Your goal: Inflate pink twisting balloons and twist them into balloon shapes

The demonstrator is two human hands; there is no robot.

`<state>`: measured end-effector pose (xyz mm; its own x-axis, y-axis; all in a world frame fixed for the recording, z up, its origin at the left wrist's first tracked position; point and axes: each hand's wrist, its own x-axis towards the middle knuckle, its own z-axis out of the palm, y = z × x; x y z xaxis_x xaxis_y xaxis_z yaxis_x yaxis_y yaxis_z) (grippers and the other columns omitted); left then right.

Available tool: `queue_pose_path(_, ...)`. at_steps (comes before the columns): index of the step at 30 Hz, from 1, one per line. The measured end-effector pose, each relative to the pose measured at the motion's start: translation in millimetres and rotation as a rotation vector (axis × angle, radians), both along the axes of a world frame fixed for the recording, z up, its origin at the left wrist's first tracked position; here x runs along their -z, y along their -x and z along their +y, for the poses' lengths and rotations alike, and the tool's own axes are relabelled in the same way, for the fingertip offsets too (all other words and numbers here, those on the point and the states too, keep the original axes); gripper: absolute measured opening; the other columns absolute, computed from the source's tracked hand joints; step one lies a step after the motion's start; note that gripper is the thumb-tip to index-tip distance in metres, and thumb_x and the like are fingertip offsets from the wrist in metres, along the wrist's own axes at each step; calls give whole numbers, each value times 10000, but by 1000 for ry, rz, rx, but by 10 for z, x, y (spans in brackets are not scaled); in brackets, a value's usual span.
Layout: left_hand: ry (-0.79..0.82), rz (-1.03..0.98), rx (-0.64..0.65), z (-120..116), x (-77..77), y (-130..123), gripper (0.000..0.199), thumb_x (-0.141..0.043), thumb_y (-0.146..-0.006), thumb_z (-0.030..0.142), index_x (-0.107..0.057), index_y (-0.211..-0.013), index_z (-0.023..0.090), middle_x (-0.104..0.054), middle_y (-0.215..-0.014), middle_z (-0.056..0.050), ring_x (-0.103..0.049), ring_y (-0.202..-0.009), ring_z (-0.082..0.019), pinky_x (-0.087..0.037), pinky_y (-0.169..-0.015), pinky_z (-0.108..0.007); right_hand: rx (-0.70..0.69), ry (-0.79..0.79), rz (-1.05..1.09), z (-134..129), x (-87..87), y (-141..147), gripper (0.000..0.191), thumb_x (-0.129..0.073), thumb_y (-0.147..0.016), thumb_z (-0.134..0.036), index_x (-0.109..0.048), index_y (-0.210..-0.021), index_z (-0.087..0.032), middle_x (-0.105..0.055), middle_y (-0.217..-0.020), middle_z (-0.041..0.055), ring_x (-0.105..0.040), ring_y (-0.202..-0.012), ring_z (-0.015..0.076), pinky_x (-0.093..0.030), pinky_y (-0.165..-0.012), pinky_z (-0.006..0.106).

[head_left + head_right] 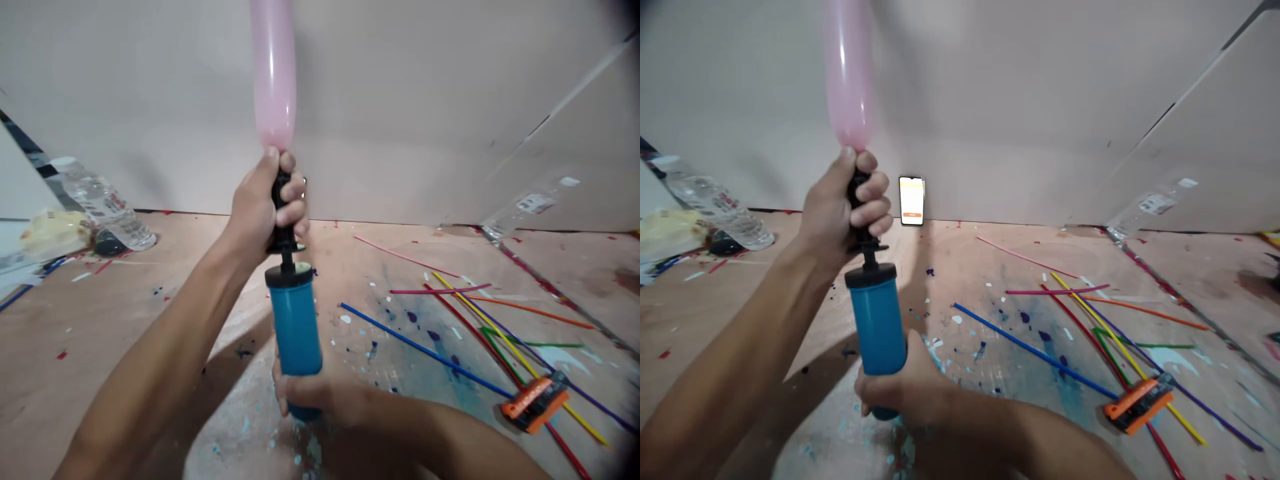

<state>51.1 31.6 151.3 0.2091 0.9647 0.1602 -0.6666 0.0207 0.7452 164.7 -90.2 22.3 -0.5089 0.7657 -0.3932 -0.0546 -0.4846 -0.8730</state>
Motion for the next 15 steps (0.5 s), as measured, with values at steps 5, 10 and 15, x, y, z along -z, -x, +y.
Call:
queue_pose_path(5, 81, 51, 83, -198, 478, 7, 303, -497, -892, 474, -414, -769, 211, -381, -534, 90, -305, -295, -28, -289, -281, -136, -92, -41, 14, 129, 310, 27, 297, -724, -560, -307, -509, -700, -157, -581, -608, 2, -536, -538, 107, -418, -547, 250)
queue_pose_path(10, 66, 34, 227, -210, 762, -27, 279, -490, -897, 449, -397, -783, 212, -387, -558, 89, -275, -309, -25, -272, -268, -128, -41, -1, 229, 67, 322, 136, 366, -747, -584, -377, -523, -780, -163, -593, -615, -1, -557, -560, 122, -436, -590, 267)
queue_pose_path(15, 202, -4, 161, -36, 786, 64, 236, -344, -962, 295, -390, -752, 199, -351, -529, 84, -251, -282, -31, -222, -246, -134, -48, 180, 314, -290, 387, 195, 397, -666, -627, -523, -533, -729, -163, -566, -614, 9, -517, -533, 113, -411, -528, 252)
